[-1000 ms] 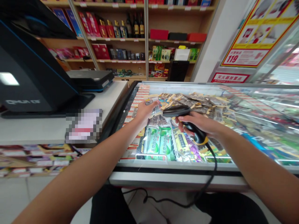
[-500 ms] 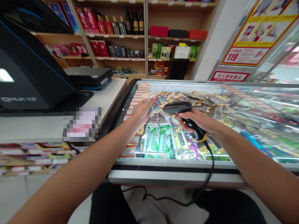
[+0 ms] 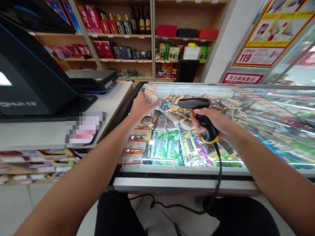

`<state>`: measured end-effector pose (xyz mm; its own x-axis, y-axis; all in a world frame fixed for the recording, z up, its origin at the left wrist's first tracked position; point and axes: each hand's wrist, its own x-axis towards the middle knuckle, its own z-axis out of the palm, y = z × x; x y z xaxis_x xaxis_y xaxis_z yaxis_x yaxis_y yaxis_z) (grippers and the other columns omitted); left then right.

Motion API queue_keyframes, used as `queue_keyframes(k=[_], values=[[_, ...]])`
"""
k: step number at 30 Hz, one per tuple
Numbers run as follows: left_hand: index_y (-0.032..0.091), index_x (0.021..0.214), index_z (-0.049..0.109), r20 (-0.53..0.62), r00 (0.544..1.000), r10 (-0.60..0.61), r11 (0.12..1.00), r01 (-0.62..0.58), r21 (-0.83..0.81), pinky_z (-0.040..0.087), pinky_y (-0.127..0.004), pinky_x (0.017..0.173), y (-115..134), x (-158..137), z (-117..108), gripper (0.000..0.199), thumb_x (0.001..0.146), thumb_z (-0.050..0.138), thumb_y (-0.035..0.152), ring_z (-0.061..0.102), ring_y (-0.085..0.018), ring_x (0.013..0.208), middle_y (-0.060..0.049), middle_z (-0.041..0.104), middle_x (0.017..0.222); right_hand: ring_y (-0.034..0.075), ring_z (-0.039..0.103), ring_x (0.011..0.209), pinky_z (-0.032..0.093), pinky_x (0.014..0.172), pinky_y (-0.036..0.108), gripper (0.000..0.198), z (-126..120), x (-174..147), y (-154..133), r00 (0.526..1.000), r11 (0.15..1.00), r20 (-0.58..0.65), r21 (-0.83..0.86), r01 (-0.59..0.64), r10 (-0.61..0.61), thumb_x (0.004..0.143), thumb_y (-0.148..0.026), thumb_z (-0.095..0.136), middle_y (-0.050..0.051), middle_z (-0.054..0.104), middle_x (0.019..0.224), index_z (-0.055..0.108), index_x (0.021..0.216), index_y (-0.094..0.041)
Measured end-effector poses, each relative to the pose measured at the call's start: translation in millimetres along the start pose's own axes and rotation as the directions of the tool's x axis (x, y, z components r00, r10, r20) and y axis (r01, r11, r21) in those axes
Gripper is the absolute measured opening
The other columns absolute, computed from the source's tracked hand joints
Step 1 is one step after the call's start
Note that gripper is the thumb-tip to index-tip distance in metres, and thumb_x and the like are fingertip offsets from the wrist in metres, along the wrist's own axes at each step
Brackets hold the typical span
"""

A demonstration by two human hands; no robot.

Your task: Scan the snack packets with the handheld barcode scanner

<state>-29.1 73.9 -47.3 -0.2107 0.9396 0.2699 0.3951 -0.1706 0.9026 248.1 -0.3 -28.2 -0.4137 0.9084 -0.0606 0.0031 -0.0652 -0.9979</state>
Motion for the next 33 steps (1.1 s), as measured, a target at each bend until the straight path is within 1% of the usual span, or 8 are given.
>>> queue_keyframes(k=[3, 8, 11, 15, 17, 25, 30, 33], values=[[0.016, 0.111, 0.054, 0.023, 0.999, 0.047, 0.809, -0.051, 0.585, 0.052, -0.047, 0.090, 4, 3, -21, 0.057, 0.072, 0.081, 0.048, 0.064, -0.042, 0.112, -0.023, 0.069, 0.114, 0.008, 0.044, 0.040, 0.033, 0.039, 0.021, 0.018, -1, 0, -5, 0.998, 1.000, -0.068, 0.020, 0.002, -0.001, 0.082, -0.034, 0.066, 0.000, 0.058, 0.060, 0.061, 0.081, -0.017], [0.013, 0.125, 0.054, 0.077, 0.991, 0.113, 0.484, -0.123, 0.866, 0.047, -0.056, 0.100, 10, -5, -29, 0.060, 0.083, 0.068, 0.053, 0.050, -0.046, 0.129, -0.026, 0.060, 0.130, 0.009, 0.047, 0.042, 0.035, 0.039, 0.023, 0.019, -2, 0, -11, 0.990, 1.000, -0.138, 0.007, -0.005, 0.006, 0.079, -0.035, 0.068, 0.001, 0.061, 0.065, 0.061, 0.081, -0.018], [0.016, 0.129, 0.059, 0.233, 0.921, 0.311, 0.444, -0.358, 0.822, 0.043, -0.058, 0.104, 12, -12, -15, 0.046, 0.090, 0.061, 0.041, 0.045, -0.043, 0.133, -0.021, 0.058, 0.137, 0.010, 0.050, 0.044, 0.037, 0.040, 0.024, 0.018, -8, 2, -11, 0.956, 0.991, -0.292, -0.137, -0.009, -0.032, 0.081, -0.036, 0.067, 0.003, 0.067, 0.073, 0.064, 0.085, -0.019], [0.019, 0.136, 0.058, 0.546, 0.670, 0.503, 0.463, -0.743, 0.484, 0.037, -0.050, 0.114, 7, -26, 19, 0.041, 0.098, 0.050, 0.030, 0.047, -0.032, 0.133, -0.013, 0.058, 0.143, 0.015, 0.056, 0.046, 0.037, 0.041, 0.025, 0.026, -22, 9, -7, 0.873, 0.845, -0.477, -0.505, -0.175, -0.104, 0.084, -0.045, 0.070, 0.003, 0.063, 0.056, 0.067, 0.087, -0.019], [0.020, 0.145, 0.051, 0.598, 0.603, 0.528, 0.492, -0.791, 0.363, 0.037, -0.050, 0.113, 2, -32, 34, 0.046, 0.100, 0.047, 0.029, 0.049, -0.029, 0.130, -0.013, 0.060, 0.143, 0.018, 0.060, 0.049, 0.041, 0.043, 0.026, 0.028, -27, 12, -5, 0.873, 0.777, -0.481, -0.578, -0.249, -0.078, 0.084, -0.047, 0.071, 0.004, 0.063, 0.056, 0.067, 0.090, -0.020], [0.016, 0.136, 0.060, 0.566, 0.616, 0.548, 0.568, -0.770, 0.290, 0.039, -0.048, 0.110, 1, -41, 48, 0.039, 0.099, 0.049, 0.024, 0.056, -0.028, 0.123, -0.013, 0.068, 0.130, 0.020, 0.063, 0.053, 0.045, 0.042, 0.027, 0.026, -23, 12, -3, 0.919, 0.797, -0.388, -0.534, -0.282, 0.065, 0.089, -0.047, 0.067, 0.003, 0.063, 0.061, 0.064, 0.095, -0.022], [0.016, 0.117, 0.067, 0.405, 0.705, 0.583, 0.658, -0.702, 0.274, 0.043, -0.042, 0.106, 8, -38, 47, 0.028, 0.091, 0.058, 0.012, 0.062, -0.024, 0.115, -0.010, 0.072, 0.118, 0.018, 0.060, 0.052, 0.043, 0.041, 0.026, 0.028, -16, 6, -4, 0.949, 0.847, -0.304, -0.481, -0.228, 0.083, 0.088, -0.048, 0.068, 0.005, 0.065, 0.065, 0.067, 0.095, -0.021], [0.019, 0.108, 0.070, 0.396, 0.715, 0.576, 0.668, -0.691, 0.276, 0.046, -0.039, 0.101, 13, -35, 41, 0.024, 0.088, 0.060, 0.009, 0.063, -0.022, 0.106, -0.006, 0.072, 0.107, 0.014, 0.055, 0.049, 0.041, 0.040, 0.026, 0.024, -8, 4, -7, 0.962, 0.902, -0.268, -0.400, -0.161, 0.053, 0.090, -0.043, 0.066, 0.007, 0.070, 0.076, 0.069, 0.098, -0.020]])
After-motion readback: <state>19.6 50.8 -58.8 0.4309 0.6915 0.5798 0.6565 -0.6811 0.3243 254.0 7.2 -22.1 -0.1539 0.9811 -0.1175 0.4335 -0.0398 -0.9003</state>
